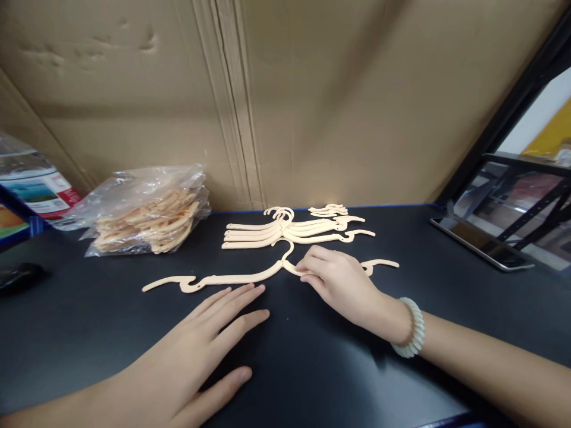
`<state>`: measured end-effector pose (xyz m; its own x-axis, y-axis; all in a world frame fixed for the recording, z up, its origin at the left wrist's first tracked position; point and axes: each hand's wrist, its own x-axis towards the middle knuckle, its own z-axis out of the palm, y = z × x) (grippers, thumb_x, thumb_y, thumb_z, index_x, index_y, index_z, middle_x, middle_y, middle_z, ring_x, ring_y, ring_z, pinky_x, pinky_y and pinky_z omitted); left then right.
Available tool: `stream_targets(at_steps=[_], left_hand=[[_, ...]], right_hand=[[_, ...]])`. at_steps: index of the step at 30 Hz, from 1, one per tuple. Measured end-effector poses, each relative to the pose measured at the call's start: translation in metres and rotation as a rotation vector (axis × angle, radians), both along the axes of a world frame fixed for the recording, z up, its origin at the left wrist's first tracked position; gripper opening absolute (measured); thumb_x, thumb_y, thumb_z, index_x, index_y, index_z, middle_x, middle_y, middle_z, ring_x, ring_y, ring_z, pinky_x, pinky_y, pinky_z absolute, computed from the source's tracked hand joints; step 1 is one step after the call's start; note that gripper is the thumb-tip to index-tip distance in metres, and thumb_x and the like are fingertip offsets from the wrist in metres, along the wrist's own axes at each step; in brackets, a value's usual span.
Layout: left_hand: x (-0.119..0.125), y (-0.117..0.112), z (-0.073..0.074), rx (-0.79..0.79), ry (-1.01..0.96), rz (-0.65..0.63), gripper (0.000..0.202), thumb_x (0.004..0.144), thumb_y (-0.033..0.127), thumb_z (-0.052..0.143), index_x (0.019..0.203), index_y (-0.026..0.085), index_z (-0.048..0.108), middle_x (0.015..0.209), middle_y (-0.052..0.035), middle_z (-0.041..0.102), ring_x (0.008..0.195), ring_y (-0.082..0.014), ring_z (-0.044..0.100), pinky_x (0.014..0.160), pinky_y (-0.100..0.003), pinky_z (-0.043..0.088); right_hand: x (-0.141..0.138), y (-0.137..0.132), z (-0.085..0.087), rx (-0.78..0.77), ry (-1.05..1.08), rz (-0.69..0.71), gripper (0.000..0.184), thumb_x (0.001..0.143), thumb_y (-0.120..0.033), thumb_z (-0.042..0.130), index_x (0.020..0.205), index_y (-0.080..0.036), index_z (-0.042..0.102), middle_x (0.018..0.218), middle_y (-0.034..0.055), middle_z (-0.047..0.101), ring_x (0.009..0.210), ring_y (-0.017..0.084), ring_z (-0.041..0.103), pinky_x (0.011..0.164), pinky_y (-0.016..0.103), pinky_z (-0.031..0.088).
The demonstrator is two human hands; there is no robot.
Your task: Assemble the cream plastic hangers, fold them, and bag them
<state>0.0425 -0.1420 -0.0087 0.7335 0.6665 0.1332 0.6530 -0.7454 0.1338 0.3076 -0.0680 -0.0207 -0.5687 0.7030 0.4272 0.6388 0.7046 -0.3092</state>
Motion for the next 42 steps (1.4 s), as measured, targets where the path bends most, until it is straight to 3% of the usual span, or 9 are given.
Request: stream_targets(at_steps=[13, 19, 24, 28, 31, 34, 37, 39, 42], left_hand=[[0.001, 0.001, 0.003, -0.006, -0.026, -0.01, 0.053, 0.091, 0.031, 0.054, 0.14, 0.016, 0.046, 0.151, -0.0159, 0.041, 0.138, -0.0363, 0.039, 0.106, -0.058, 0.041], [0.001, 0.0, 0.002, 0.009, -0.018, -0.008, 0.052, 0.091, 0.032, 0.054, 0.14, 0.016, 0.046, 0.15, -0.0164, 0.042, 0.138, -0.0361, 0.039, 0.105, -0.058, 0.043], [0.0, 0.001, 0.001, -0.003, -0.029, -0.011, 0.052, 0.09, 0.032, 0.055, 0.14, 0.017, 0.047, 0.151, -0.0157, 0.042, 0.138, -0.0354, 0.039, 0.107, -0.057, 0.041], [0.0, 0.0, 0.001, -0.001, -0.035, -0.007, 0.051, 0.09, 0.031, 0.055, 0.139, 0.017, 0.047, 0.151, -0.0157, 0.042, 0.138, -0.0357, 0.039, 0.107, -0.056, 0.041], [0.0, -0.001, 0.001, 0.009, -0.03, -0.006, 0.051, 0.09, 0.031, 0.055, 0.139, 0.017, 0.048, 0.15, -0.0162, 0.043, 0.138, -0.0357, 0.039, 0.107, -0.057, 0.041], [0.001, -0.001, 0.001, 0.015, -0.05, 0.003, 0.051, 0.09, 0.032, 0.056, 0.138, 0.017, 0.049, 0.149, -0.0157, 0.044, 0.137, -0.0356, 0.04, 0.107, -0.056, 0.041], [0.001, 0.0, 0.002, 0.011, -0.043, -0.003, 0.05, 0.09, 0.032, 0.055, 0.138, 0.017, 0.049, 0.149, -0.0157, 0.044, 0.138, -0.0351, 0.039, 0.107, -0.055, 0.041], [0.0, 0.001, 0.003, 0.004, -0.038, -0.022, 0.05, 0.091, 0.032, 0.054, 0.138, 0.018, 0.049, 0.15, -0.0157, 0.044, 0.138, -0.035, 0.039, 0.108, -0.055, 0.04], [0.0, 0.001, 0.003, 0.004, -0.054, -0.027, 0.049, 0.091, 0.032, 0.054, 0.138, 0.018, 0.049, 0.15, -0.0151, 0.043, 0.138, -0.0352, 0.039, 0.108, -0.055, 0.039]], right_hand=[[-0.01, -0.018, 0.009, 0.031, -0.276, 0.286, 0.058, 0.082, 0.004, 0.035, 0.132, -0.018, 0.055, 0.105, 0.0111, 0.059, 0.087, 0.019, 0.055, 0.077, 0.034, 0.051], [-0.008, -0.02, 0.024, 0.036, -0.297, 0.359, 0.049, 0.083, 0.0, 0.04, 0.116, -0.021, 0.068, 0.088, 0.0072, 0.059, 0.076, 0.017, 0.05, 0.07, 0.032, 0.046], [0.01, -0.026, 0.059, -0.486, -0.316, 0.641, 0.037, 0.08, -0.002, 0.05, 0.083, -0.025, 0.078, 0.072, 0.0016, 0.064, 0.071, 0.015, 0.058, 0.072, 0.028, 0.049], [0.028, -0.025, 0.075, -0.966, -0.418, 0.89, 0.02, 0.083, -0.011, 0.062, 0.093, -0.02, 0.076, 0.075, 0.001, 0.069, 0.067, 0.012, 0.064, 0.069, 0.019, 0.051], [0.028, -0.023, 0.071, -0.94, -0.397, 0.869, 0.008, 0.085, -0.024, 0.068, 0.083, -0.018, 0.073, 0.071, 0.0012, 0.066, 0.064, 0.011, 0.062, 0.065, 0.018, 0.049], [0.019, -0.023, 0.062, -0.803, -0.256, 0.721, 0.025, 0.079, -0.036, 0.075, 0.064, -0.018, 0.065, 0.06, -0.0024, 0.056, 0.059, 0.01, 0.053, 0.058, 0.02, 0.045], [0.015, -0.026, 0.06, -0.774, -0.244, 0.633, 0.017, 0.079, -0.03, 0.075, 0.092, -0.019, 0.075, 0.068, -0.0023, 0.058, 0.06, 0.01, 0.05, 0.056, 0.02, 0.042], [0.02, -0.027, 0.062, -0.851, -0.345, 0.651, 0.035, 0.081, -0.021, 0.071, 0.115, -0.02, 0.071, 0.068, -0.0031, 0.058, 0.055, 0.009, 0.047, 0.053, 0.019, 0.041], [0.032, -0.023, 0.066, -1.123, -0.5, 0.786, 0.022, 0.083, -0.021, 0.066, 0.102, -0.019, 0.076, 0.052, -0.0059, 0.05, 0.046, 0.008, 0.046, 0.051, 0.017, 0.041]])
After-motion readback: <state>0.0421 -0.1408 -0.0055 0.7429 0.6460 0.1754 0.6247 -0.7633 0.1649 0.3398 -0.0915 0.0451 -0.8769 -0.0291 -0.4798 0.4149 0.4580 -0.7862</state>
